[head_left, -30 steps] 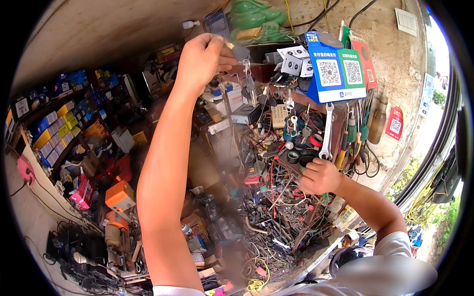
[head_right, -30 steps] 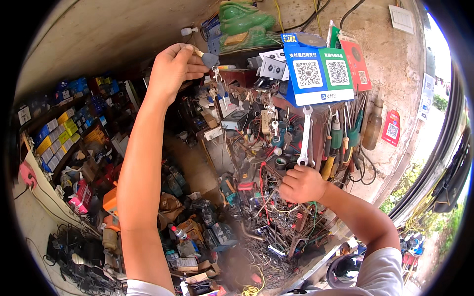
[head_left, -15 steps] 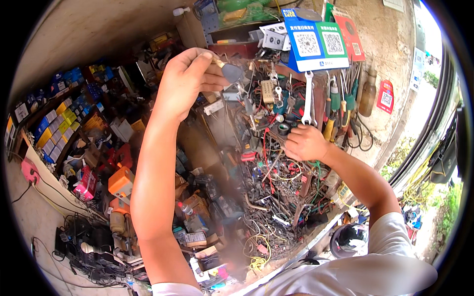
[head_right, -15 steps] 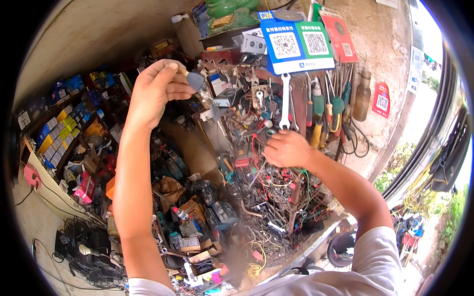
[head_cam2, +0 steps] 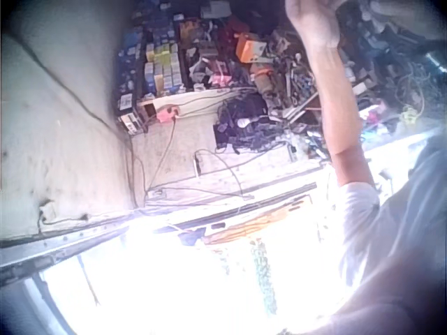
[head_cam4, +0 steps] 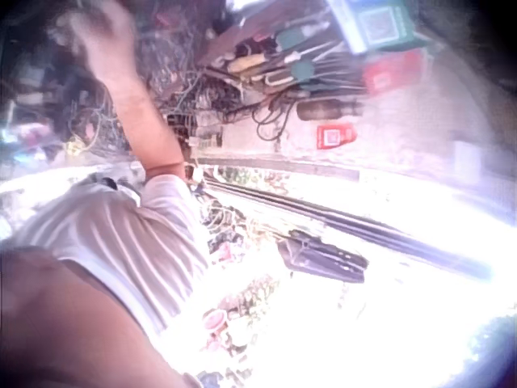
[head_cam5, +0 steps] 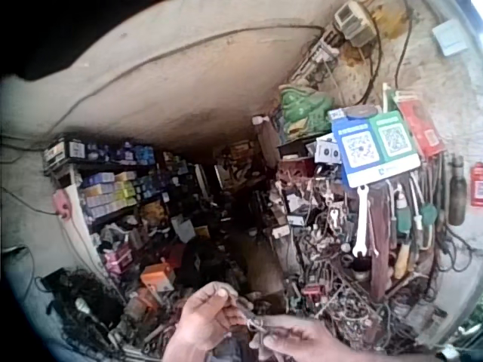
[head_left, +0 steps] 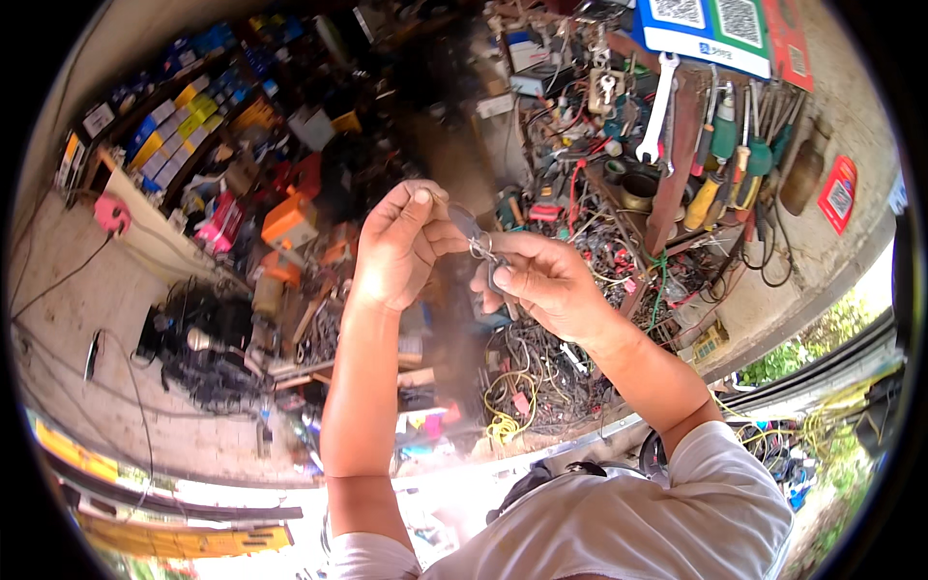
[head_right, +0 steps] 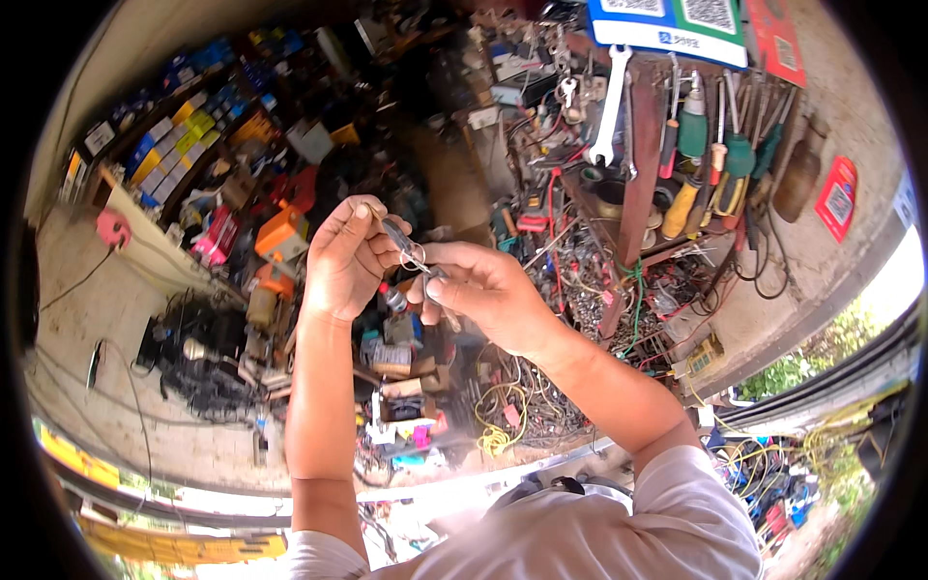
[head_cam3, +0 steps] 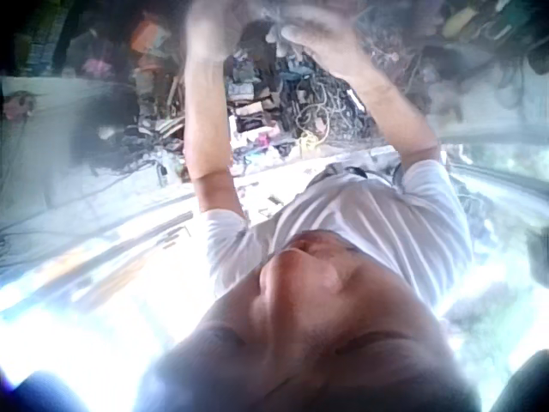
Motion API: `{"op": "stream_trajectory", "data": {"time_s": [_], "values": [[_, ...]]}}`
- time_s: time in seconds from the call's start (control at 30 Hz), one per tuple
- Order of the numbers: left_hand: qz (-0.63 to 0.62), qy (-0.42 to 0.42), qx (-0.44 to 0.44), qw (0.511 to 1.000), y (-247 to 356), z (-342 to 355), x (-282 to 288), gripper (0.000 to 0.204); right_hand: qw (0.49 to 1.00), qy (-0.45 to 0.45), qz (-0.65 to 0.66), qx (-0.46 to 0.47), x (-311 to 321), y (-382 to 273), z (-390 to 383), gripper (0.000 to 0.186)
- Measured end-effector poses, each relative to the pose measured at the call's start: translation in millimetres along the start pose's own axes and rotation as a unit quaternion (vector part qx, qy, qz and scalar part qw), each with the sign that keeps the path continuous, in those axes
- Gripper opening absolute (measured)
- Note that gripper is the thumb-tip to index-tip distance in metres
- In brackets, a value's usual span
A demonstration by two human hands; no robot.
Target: The person uses a power drill to work on the rear wheel of a red electric scooter. They then walk to a cluttered workbench, search through a collection of keys, and return to the scooter to test the ignition with several different keys.
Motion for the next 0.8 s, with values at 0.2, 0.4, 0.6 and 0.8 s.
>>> {"op": "stream_trajectory", "data": {"time_s": [0.2, 0.4, 0.6, 0.8], "values": [[0.197, 0.281, -0.054, 0.938, -8.1, -127.6, 12.0, 0.023, 0.96, -0.023, 0.193, -0.203, -4.6, 54.1, -60.0, 0.028], [0.282, 0.369, -0.088, 0.881, -14.4, -234.4, 0.5, 0.022, 0.861, -0.124, 0.23, -0.437, -51.3, 95.9, -122.2, 0.043], [0.252, 0.454, -0.105, 0.848, -17.6, -355.4, -2.1, 0.026, 0.887, -0.153, 0.166, -0.403, -100.4, 123.8, -180.7, 0.016], [0.175, 0.53, -0.134, 0.819, -1.2, -469.8, -10.6, 0.03, 0.918, -0.236, 0.042, -0.315, -168.2, 133.6, -234.1, 0.017]]}}
Point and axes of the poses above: each hand's wrist, its own z-axis towards the middle knuckle, its own x-axis out of the back of the hand, y = z × x, the point moved 6 cm from there along z, towards the middle knuckle, and after that the axes turned 9 degrees about y, right-handed, at the moved point
